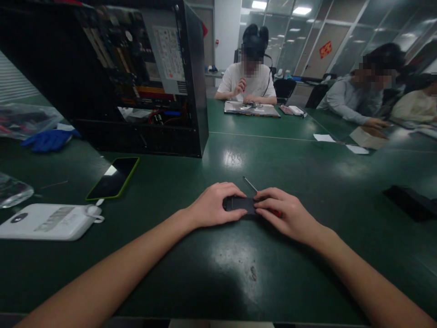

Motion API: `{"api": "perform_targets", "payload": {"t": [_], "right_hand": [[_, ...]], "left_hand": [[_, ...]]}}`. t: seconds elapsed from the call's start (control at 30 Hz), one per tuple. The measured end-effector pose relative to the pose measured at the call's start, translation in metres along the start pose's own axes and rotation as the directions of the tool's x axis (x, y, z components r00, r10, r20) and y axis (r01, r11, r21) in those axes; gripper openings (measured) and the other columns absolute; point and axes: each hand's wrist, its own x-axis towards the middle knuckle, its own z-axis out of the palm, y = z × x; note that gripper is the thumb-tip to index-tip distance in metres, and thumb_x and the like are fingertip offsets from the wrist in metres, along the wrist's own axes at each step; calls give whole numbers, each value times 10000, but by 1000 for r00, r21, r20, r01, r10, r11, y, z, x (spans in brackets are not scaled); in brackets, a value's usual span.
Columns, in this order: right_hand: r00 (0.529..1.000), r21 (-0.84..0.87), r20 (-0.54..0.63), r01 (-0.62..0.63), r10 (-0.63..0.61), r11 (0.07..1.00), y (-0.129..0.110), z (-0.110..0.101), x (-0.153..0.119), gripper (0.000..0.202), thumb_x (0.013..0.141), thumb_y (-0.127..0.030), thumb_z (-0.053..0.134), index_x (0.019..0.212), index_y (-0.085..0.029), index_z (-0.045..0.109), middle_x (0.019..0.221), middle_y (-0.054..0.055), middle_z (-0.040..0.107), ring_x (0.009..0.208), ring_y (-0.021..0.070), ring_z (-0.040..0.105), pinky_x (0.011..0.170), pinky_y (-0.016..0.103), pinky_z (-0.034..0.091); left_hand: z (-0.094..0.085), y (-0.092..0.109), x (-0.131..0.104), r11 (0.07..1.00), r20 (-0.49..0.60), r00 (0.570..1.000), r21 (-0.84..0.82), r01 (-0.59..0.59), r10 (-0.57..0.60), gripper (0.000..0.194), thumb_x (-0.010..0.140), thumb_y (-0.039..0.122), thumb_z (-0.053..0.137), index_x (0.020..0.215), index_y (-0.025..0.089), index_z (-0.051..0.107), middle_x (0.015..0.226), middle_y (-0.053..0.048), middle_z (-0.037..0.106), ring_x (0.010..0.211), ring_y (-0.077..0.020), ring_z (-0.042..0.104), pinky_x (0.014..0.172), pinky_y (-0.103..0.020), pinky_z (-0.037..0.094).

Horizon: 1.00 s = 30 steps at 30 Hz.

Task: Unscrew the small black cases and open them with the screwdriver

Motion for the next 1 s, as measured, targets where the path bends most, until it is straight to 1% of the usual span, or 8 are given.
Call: {"api": "perform_targets", "payload": {"t": [0.17, 0.33, 0.47, 0.6, 0.7, 0.8, 0.9, 1.0], "right_hand": [[999, 48, -26, -37, 38, 998, -2, 7, -1, 191, 1024, -235, 591, 1086, -206, 769, 1182, 101, 686, 1064, 193, 680, 894, 359, 589], [1000, -94, -30, 3, -6, 996, 3, -1, 0, 214, 1038, -249, 561, 1088, -188, 760, 1159, 94, 731, 1073, 218, 681, 938, 407, 563], [982, -230, -53, -191, 184, 954, 16, -18, 0, 298, 1048, -340, 535, 1192, -156, 720, 1108, 110, 743, 990, 232, 697, 886, 402, 560], [950, -343, 72, -262, 303, 902, 20, -22, -2, 348, 989, -421, 604, 1219, -186, 717, 1002, 82, 758, 889, 239, 716, 778, 367, 547], [933, -387, 163, -238, 320, 891, 16, -16, -3, 342, 956, -333, 610, 1256, -200, 706, 1060, 93, 767, 951, 259, 730, 785, 356, 543], [937, -360, 163, -236, 310, 903, 15, -13, -2, 348, 941, -276, 606, 1266, -193, 698, 1080, 96, 767, 945, 251, 731, 792, 349, 541], [958, -250, 40, -265, 283, 931, 18, -18, -1, 272, 947, -265, 616, 1185, -178, 715, 1010, 77, 755, 846, 207, 708, 770, 334, 535], [951, -143, -201, -266, 235, 953, 20, -25, 1, 175, 951, -262, 642, 1082, -173, 716, 1003, 75, 727, 870, 197, 694, 795, 337, 538]], "left_hand": [[4, 4, 0, 999, -15, 999, 1, 38, -38, 332, 881, 393, 779, 1143, 193, 737, 1114, -74, 756, 1029, -250, 706, 933, -390, 533], [8, 9, 0, 999, -18, 999, -24, 48, -49, 327, 898, 370, 768, 1178, 205, 732, 1152, -67, 754, 1048, -239, 707, 947, -378, 531], [7, 11, 0, 996, -3, 996, -10, 91, -91, 329, 902, 384, 766, 1185, 218, 735, 1152, -69, 748, 1044, -244, 705, 948, -384, 530], [6, 11, 1, 994, 15, 994, -14, 104, -104, 325, 901, 377, 767, 1180, 217, 728, 1151, -66, 748, 1033, -242, 704, 924, -379, 530], [6, 12, 1, 995, 11, 995, -25, 99, -99, 322, 905, 377, 763, 1177, 211, 723, 1151, -65, 748, 1032, -238, 703, 913, -374, 528], [6, 11, 1, 995, 9, 995, -27, 96, -96, 323, 900, 375, 766, 1175, 210, 723, 1142, -65, 749, 1024, -239, 703, 912, -376, 527], [5, 11, 2, 996, 14, 996, -32, 86, -86, 323, 898, 365, 768, 1179, 214, 723, 1153, -63, 747, 1033, -241, 702, 923, -375, 523], [4, 11, 2, 996, 28, 996, -35, 81, -80, 319, 908, 361, 758, 1193, 222, 726, 1158, -60, 743, 1038, -239, 700, 915, -366, 521]]}}
